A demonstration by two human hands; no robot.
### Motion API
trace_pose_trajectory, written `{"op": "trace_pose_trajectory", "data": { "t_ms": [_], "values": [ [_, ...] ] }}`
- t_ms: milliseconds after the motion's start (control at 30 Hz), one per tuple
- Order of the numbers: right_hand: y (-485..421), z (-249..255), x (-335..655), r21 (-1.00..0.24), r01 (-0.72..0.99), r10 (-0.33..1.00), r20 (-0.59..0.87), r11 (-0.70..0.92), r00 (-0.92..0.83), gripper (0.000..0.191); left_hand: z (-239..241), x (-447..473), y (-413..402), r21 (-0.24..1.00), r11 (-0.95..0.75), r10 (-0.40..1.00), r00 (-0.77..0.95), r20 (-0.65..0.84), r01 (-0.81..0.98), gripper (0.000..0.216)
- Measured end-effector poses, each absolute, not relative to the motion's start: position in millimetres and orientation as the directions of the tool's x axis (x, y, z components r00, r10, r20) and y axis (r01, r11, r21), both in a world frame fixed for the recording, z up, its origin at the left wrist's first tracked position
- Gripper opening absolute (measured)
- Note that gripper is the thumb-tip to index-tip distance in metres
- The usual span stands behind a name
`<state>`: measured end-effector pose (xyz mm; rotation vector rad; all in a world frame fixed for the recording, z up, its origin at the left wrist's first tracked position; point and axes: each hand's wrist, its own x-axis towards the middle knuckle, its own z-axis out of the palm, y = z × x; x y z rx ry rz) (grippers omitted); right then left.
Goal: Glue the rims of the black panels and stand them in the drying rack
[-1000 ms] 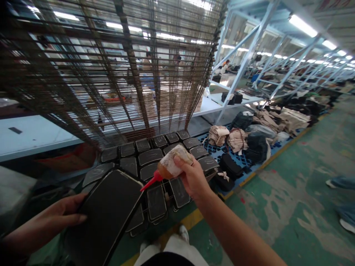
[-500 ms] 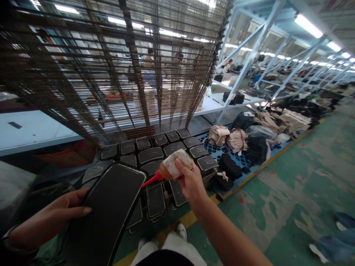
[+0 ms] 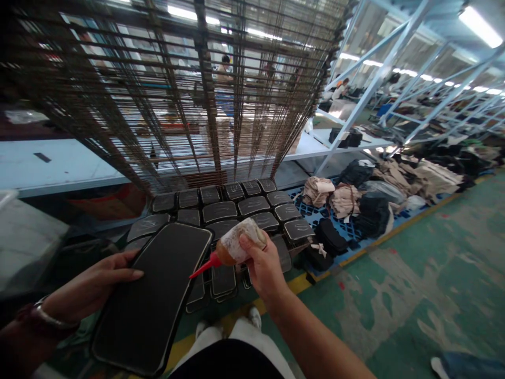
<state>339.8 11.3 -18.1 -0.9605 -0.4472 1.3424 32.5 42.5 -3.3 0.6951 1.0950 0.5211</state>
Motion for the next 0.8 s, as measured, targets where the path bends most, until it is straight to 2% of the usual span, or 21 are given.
{"op": "trace_pose_trajectory", "data": {
  "t_ms": [467, 667, 800],
  "values": [
    [-7, -21, 322, -0.829, -0.554, 0.982, -0.159, -0.075, 0.106, 0.041, -13, 28, 38, 0.702, 0.693, 0.718, 0.239, -0.654, -0.165, 0.047],
    [-15, -20, 318, -0.843, -0.526, 0.987, -0.155, -0.111, 0.039, 0.045, -16, 25, 36, 0.715, 0.66, 0.748, 0.11, -0.655, -0.231, 0.03],
    [-17, -19, 315, -0.847, -0.518, 0.987, -0.158, -0.122, 0.025, 0.044, -16, 22, 33, 0.71, 0.644, 0.743, 0.014, -0.669, -0.285, 0.026]
  ]
}}
